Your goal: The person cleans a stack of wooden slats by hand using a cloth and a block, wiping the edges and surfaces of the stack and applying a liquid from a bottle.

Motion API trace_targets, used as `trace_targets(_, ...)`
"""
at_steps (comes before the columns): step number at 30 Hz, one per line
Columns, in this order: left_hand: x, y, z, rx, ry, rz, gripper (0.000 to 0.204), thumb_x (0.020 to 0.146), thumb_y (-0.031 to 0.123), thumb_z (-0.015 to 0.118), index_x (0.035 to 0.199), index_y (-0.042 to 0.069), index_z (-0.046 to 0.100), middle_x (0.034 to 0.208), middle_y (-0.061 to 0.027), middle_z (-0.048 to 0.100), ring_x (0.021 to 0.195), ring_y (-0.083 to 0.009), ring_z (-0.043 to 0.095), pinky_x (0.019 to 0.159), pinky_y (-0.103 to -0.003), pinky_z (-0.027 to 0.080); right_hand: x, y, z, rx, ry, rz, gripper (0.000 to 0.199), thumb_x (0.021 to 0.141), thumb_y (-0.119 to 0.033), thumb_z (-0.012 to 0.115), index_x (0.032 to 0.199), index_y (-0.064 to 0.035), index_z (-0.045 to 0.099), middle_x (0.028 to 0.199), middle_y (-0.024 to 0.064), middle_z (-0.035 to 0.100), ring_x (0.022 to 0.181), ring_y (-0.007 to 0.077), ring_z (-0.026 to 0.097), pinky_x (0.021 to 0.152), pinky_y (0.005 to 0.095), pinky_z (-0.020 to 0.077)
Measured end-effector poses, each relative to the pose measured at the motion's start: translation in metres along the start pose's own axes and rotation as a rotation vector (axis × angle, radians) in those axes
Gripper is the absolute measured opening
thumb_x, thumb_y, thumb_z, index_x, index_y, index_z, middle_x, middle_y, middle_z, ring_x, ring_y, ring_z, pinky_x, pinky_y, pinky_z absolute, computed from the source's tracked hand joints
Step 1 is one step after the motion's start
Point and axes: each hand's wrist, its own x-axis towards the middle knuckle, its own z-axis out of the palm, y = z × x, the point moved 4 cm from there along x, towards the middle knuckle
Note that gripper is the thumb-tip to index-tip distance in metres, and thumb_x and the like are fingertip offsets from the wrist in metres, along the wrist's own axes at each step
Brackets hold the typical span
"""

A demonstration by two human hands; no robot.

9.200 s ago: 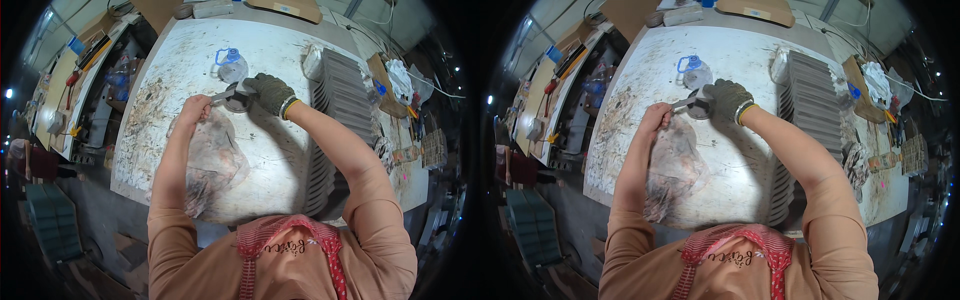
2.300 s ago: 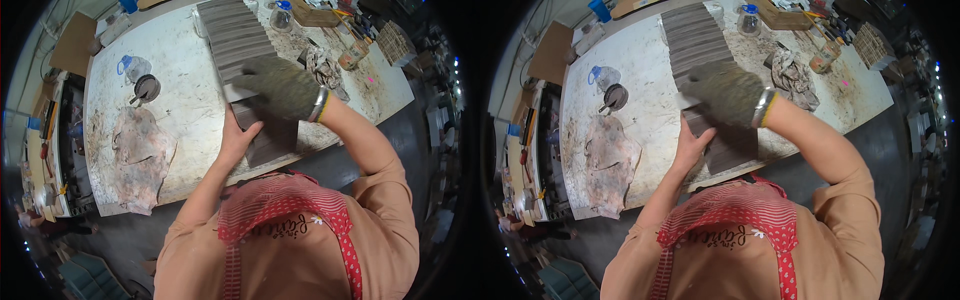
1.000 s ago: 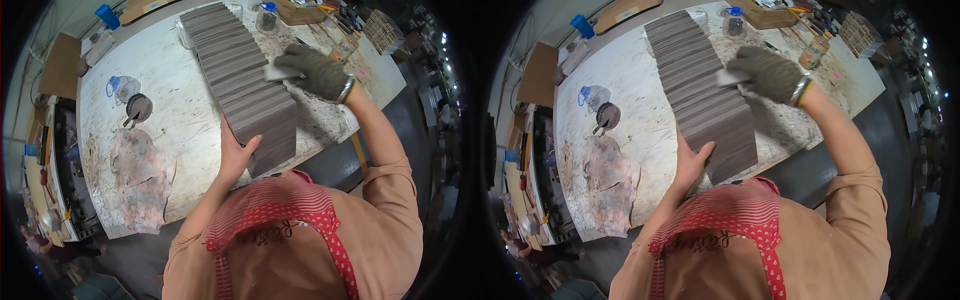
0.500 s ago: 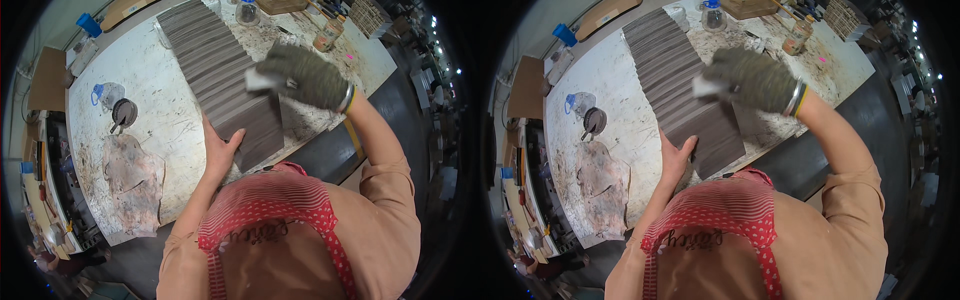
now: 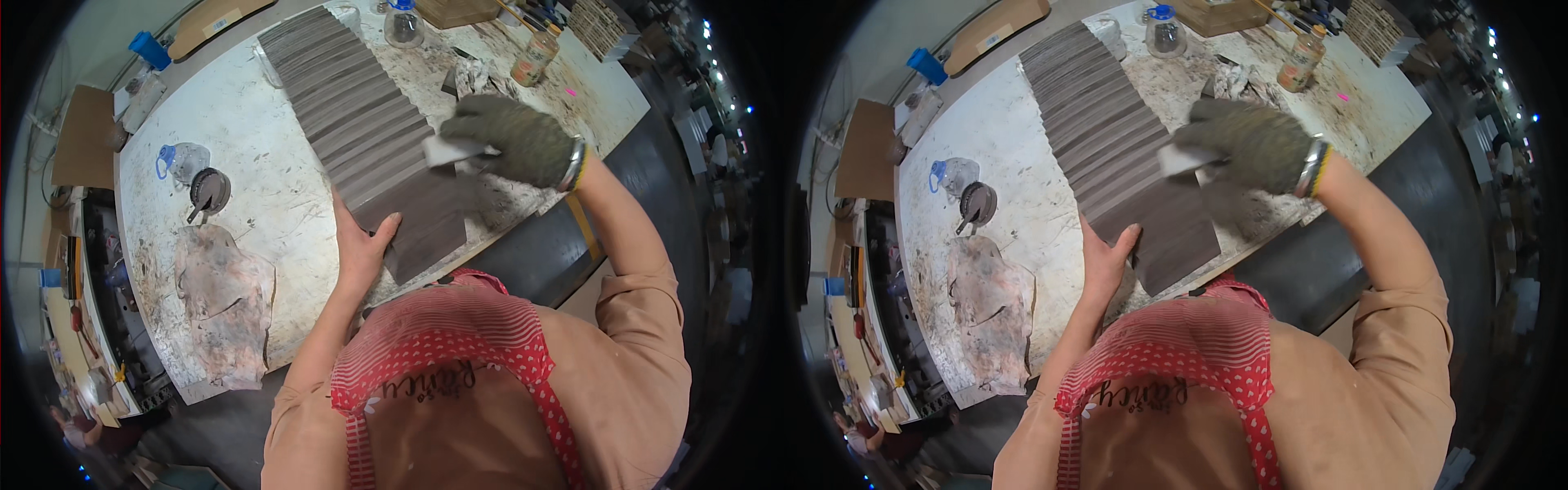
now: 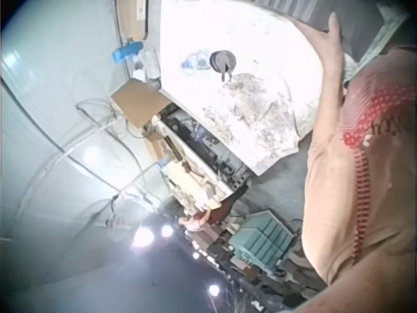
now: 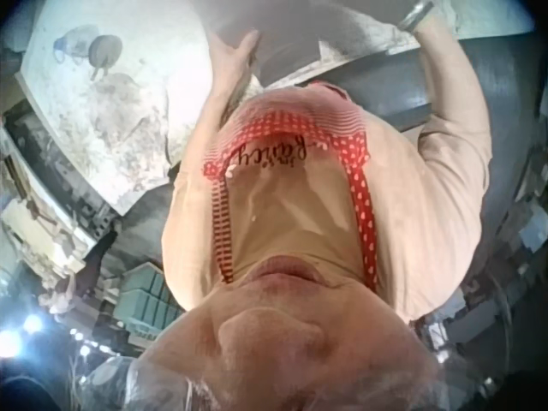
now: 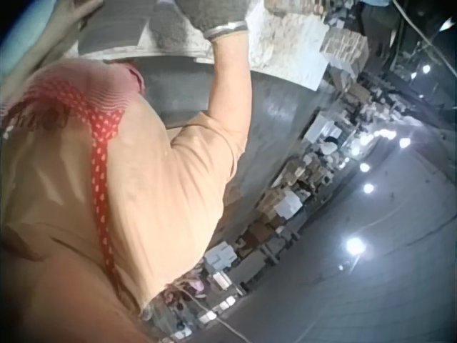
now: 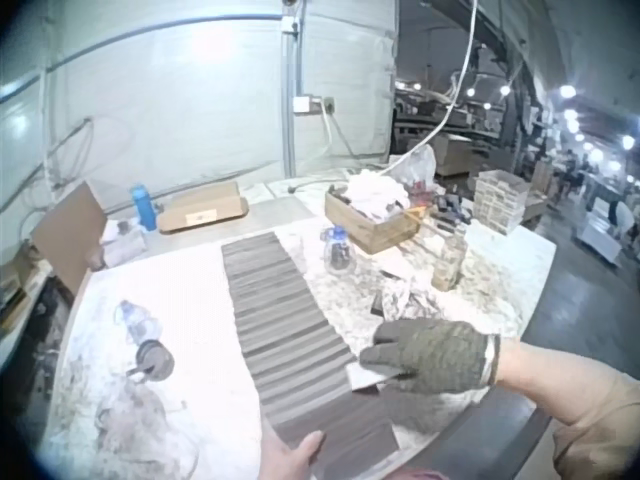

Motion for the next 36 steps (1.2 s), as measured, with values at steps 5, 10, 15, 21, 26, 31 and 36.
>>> trace_targets(5, -0.002, -0.003, 0.0, -0.013, 0.012, -0.005, 0.093, 0.073, 0.016, 0.073, 0.142, -0.005, 0.015, 0.133, -0.0244, 0.039, 0.122, -0.0321, 0.041, 0.104, -0.038, 0.033, 0.024, 0.011, -0.016, -0.028, 0.217, -0.003, 0.041, 0.081, -0.03, 0.065, 0.116, -0.0093, 0.059, 0.105, 0.0124, 0.055, 0.098, 0.0308, 0.055, 0.085, 0.0414, 0.0458)
trace_targets(10, 0.002, 0.009, 0.006, 0.013, -0.009, -0.01, 0.093, 0.073, 0.013, 0.073, 0.143, -0.004, 0.015, 0.132, -0.0239, 0.04, 0.122, -0.0318, 0.042, 0.104, -0.038, 0.033, 0.097, -0.01, 0.023, -0.15, 0.212, -0.257, 0.039, 0.083, -0.023, 0.064, 0.121, -0.0132, 0.057, 0.114, 0.0102, 0.055, 0.107, 0.0286, 0.055, 0.091, 0.0379, 0.0462)
trace_targets(15, -0.004, 0.012, -0.002, 0.027, 0.024, -0.069, 0.095, 0.072, 0.014, 0.073, 0.143, -0.005, 0.013, 0.135, -0.0237, 0.036, 0.124, -0.0317, 0.04, 0.105, -0.038, 0.032, 0.08, 0.046, -0.008, -0.22, 0.087, -0.099, 0.042, 0.073, -0.011, 0.071, 0.113, -0.0125, 0.06, 0.107, 0.0098, 0.056, 0.099, 0.0294, 0.057, 0.087, 0.0384, 0.048)
trace_targets(21, -0.004, -0.005, 0.001, -0.019, 0.004, -0.088, 0.097, 0.072, 0.013, 0.073, 0.143, -0.007, 0.011, 0.137, -0.0242, 0.033, 0.126, -0.0323, 0.037, 0.106, -0.038, 0.03, 0.05, 0.017, -0.012, -0.145, 0.1, -0.224, 0.046, 0.072, -0.014, 0.073, 0.116, -0.0103, 0.058, 0.111, 0.0134, 0.055, 0.102, 0.0316, 0.056, 0.087, 0.04, 0.049)
trace_targets(26, -0.003, -0.008, 0.002, -0.006, 0.006, -0.114, 0.096, 0.072, 0.014, 0.074, 0.143, -0.007, 0.012, 0.137, -0.0244, 0.033, 0.126, -0.0325, 0.037, 0.106, -0.039, 0.03, 0.047, 0.033, -0.02, -0.244, 0.14, -0.125, 0.043, 0.07, -0.014, 0.073, 0.111, -0.0107, 0.059, 0.106, 0.0113, 0.056, 0.103, 0.0296, 0.056, 0.088, 0.0384, 0.0469)
trace_targets(31, -0.004, -0.01, 0.001, -0.063, -0.018, -0.145, 0.096, 0.072, 0.015, 0.074, 0.143, -0.007, 0.013, 0.135, -0.0248, 0.035, 0.125, -0.0322, 0.038, 0.105, -0.039, 0.031, 0.05, 0.017, -0.003, -0.132, 0.068, -0.171, 0.046, 0.07, -0.013, 0.074, 0.114, -0.0106, 0.059, 0.108, 0.0119, 0.055, 0.102, 0.0295, 0.055, 0.088, 0.0391, 0.0472)
trace_targets(36, -0.004, -0.002, 0.002, -0.018, -0.004, -0.164, 0.099, 0.071, 0.017, 0.075, 0.142, -0.009, 0.01, 0.138, -0.0259, 0.032, 0.128, -0.033, 0.035, 0.106, -0.038, 0.03, 0.058, 0.032, -0.022, -0.161, 0.261, -0.123, 0.032, 0.076, -0.019, 0.069, 0.106, -0.0104, 0.06, 0.099, 0.0099, 0.055, 0.095, 0.0286, 0.056, 0.084, 0.04, 0.0467)
